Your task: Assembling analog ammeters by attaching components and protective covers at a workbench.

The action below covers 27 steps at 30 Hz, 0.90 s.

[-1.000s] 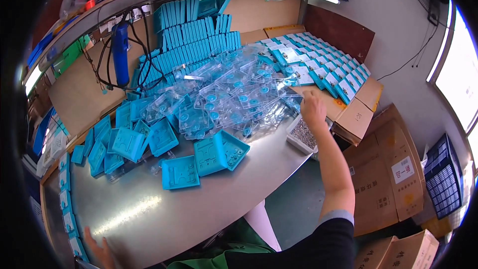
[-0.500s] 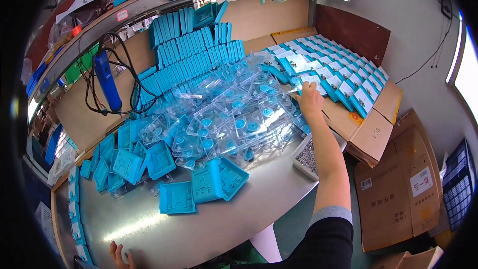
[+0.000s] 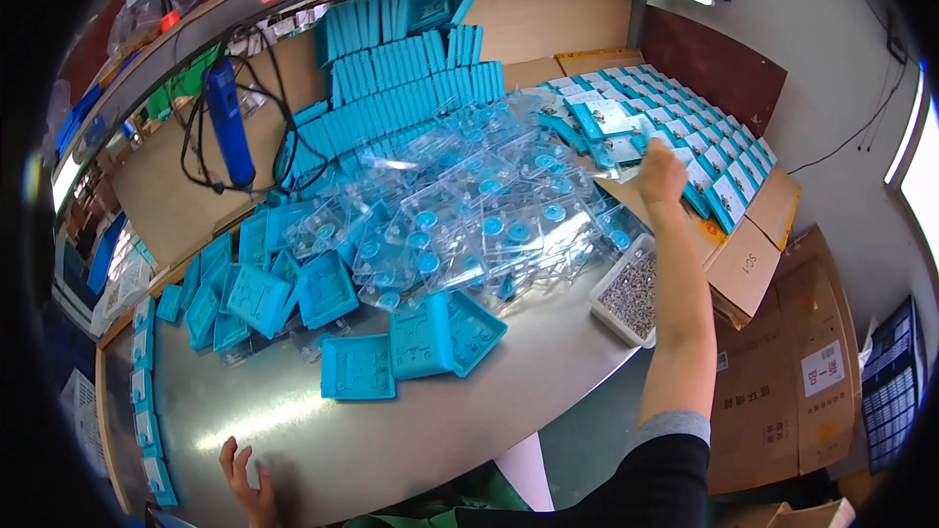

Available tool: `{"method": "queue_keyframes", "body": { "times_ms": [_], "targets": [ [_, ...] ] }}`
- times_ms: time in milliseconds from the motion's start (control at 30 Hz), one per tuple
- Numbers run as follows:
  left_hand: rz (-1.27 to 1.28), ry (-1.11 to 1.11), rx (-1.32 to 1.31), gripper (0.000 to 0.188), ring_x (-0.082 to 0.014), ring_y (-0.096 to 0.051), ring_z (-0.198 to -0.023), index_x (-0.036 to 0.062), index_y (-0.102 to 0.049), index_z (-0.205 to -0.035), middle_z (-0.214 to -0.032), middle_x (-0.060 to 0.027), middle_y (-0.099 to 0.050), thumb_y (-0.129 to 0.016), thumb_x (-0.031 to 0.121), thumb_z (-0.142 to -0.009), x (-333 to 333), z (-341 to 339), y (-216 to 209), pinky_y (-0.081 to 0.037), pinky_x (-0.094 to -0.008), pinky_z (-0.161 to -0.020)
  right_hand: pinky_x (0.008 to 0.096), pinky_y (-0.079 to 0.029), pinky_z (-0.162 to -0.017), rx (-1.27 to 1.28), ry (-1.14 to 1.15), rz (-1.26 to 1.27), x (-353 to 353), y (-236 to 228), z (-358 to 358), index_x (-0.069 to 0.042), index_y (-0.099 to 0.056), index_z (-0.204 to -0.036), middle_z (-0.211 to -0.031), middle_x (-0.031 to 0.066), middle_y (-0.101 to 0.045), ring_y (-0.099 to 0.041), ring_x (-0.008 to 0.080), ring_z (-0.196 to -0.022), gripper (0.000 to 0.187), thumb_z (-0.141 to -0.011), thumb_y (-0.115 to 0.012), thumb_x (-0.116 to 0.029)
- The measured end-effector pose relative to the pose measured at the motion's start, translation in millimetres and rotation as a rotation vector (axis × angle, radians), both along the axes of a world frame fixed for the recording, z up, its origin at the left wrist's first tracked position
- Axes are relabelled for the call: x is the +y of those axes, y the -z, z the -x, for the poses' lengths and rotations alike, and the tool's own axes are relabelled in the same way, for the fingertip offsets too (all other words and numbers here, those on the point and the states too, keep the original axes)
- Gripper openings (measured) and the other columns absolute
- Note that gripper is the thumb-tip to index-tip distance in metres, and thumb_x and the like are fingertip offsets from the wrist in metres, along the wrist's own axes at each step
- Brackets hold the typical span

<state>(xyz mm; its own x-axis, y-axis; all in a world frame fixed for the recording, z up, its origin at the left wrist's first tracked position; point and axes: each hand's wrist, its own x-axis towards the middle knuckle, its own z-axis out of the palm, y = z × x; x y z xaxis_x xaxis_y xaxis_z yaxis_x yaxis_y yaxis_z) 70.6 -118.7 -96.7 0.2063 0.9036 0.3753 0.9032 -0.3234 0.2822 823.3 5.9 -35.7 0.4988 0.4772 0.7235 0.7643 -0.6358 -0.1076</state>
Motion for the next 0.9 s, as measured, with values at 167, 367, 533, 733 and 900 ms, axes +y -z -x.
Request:
{"method": "queue_keyframes", "body": {
  "times_ms": [167, 367, 533, 733, 900],
  "targets": [
    [-0.087, 0.092, -0.255, 0.040, -0.0352, -0.045, -0.119, 0.0040, -0.058, -0.108, -0.130, -0.0177, -0.044, -0.064, 0.003, -0.069, 6, -18, 3, -0.039, -0.0453, -0.095, 0.0469, -0.049, -0.062, -0.139, -0.171, -0.175, -24, -25, 35, -0.013, -0.062, -0.100, -0.083, 0.0162, -0.065, -0.063, 0.0369, -0.075, 0.018, -0.085, -0.053, -0.018],
    [0.000, 0.477, -0.370, 0.032, -0.0363, -0.049, -0.112, 0.0039, -0.061, -0.099, -0.121, -0.0175, -0.050, -0.065, 0.002, -0.067, 29, -71, 16, -0.043, -0.0418, -0.090, 0.0452, -0.050, -0.065, -0.185, -0.062, -0.058, -49, -19, 14, -0.012, -0.062, -0.107, -0.086, 0.0167, -0.066, -0.064, 0.0360, -0.075, 0.025, -0.084, -0.058, -0.022],
    [-0.048, 0.415, -0.342, 0.030, -0.0349, -0.051, -0.109, 0.0025, -0.061, -0.097, -0.113, -0.0173, -0.053, -0.065, 0.002, -0.067, -4, -44, 21, -0.044, -0.0421, -0.088, 0.0416, -0.050, -0.058, -0.249, -0.087, -0.300, -68, -29, 19, -0.006, -0.064, -0.102, -0.081, 0.0163, -0.067, -0.064, 0.0316, -0.065, 0.023, -0.084, -0.059, -0.019],
    [0.597, 0.332, -1.116, 0.025, -0.0328, -0.057, -0.102, -0.0003, -0.058, -0.107, -0.116, -0.0195, -0.054, -0.057, 0.009, -0.084, -20, -43, 9, -0.048, -0.0399, -0.087, 0.0225, -0.045, -0.051, 0.242, -0.830, -0.452, -84, -95, 239, -0.001, -0.065, -0.099, -0.072, 0.0082, -0.064, -0.059, 0.0086, -0.055, 0.017, -0.083, -0.063, -0.001],
    [1.129, 0.600, -1.954, 0.055, -0.0334, -0.058, -0.105, 0.0016, -0.041, -0.130, -0.125, -0.0191, -0.051, -0.040, 0.044, -0.094, 12, -97, -14, -0.053, -0.0426, -0.081, 0.0241, -0.042, -0.046, -0.598, -1.478, -0.019, -96, -43, 387, -0.009, -0.065, -0.097, -0.094, 0.0109, -0.066, -0.057, 0.0110, -0.058, 0.025, -0.073, -0.061, -0.013]
  ]
}}
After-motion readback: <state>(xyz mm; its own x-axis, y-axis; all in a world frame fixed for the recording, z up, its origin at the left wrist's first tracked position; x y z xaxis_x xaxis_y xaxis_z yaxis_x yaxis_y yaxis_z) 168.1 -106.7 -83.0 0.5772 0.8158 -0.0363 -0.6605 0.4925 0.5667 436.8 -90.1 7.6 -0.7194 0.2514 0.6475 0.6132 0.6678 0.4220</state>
